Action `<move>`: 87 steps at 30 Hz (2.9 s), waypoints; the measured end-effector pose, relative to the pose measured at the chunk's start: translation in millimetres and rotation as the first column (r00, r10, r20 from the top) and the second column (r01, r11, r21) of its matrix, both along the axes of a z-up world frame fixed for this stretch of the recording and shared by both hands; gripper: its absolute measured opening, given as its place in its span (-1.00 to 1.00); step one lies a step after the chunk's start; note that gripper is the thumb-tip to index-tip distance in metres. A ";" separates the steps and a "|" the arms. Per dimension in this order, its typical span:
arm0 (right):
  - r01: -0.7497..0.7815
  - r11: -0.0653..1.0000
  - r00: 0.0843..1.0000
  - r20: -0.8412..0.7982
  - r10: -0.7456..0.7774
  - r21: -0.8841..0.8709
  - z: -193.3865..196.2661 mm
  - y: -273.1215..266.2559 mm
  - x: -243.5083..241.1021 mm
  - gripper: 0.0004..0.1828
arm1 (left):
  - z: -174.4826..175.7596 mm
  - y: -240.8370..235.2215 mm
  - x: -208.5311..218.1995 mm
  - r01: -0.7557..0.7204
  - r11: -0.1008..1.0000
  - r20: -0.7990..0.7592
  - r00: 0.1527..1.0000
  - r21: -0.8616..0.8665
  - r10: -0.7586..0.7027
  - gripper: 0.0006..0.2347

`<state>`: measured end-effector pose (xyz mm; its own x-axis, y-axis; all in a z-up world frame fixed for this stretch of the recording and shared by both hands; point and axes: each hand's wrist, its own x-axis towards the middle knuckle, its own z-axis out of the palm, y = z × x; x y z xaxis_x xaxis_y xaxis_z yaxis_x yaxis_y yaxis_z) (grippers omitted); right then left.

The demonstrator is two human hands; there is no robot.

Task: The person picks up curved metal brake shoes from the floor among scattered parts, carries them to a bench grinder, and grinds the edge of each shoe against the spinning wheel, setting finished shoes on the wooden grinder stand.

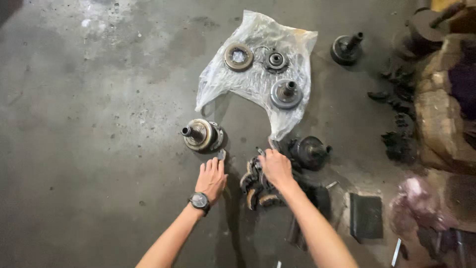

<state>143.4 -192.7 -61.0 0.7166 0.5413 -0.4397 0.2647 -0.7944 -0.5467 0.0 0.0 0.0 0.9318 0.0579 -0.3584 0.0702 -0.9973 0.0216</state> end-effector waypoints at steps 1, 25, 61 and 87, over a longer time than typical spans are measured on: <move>0.006 1.000 1.000 0.001 -0.006 -0.001 -7.8 15.8 -2.7 -0.69 | -10.0 3.8 3.6 0.006 1.000 0.001 1.000 -0.001 -0.006 -0.62; 0.296 0.941 0.949 0.062 -0.309 0.163 -28.7 19.3 12.5 -0.49 | -55.5 -41.9 1.0 -0.516 0.421 -0.087 0.702 -0.746 0.707 -0.54; 0.055 0.956 0.996 -0.057 -0.075 -0.287 21.4 -13.2 -51.1 -0.15 | 10.1 -41.9 -82.1 -0.120 -0.931 -0.901 0.320 -0.346 0.293 -0.50; 0.257 0.966 0.944 -0.209 -0.255 -0.020 27.6 -77.4 -112.2 -0.56 | 9.8 -36.7 -101.9 0.029 -0.957 -0.876 0.394 -0.290 0.278 -0.52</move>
<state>31.2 -270.1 -33.4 0.7246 0.3553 -0.5906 -0.0674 -0.8163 -0.5737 -101.9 -36.7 9.8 0.6982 0.1713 -0.6951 -0.0207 0.9754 0.2196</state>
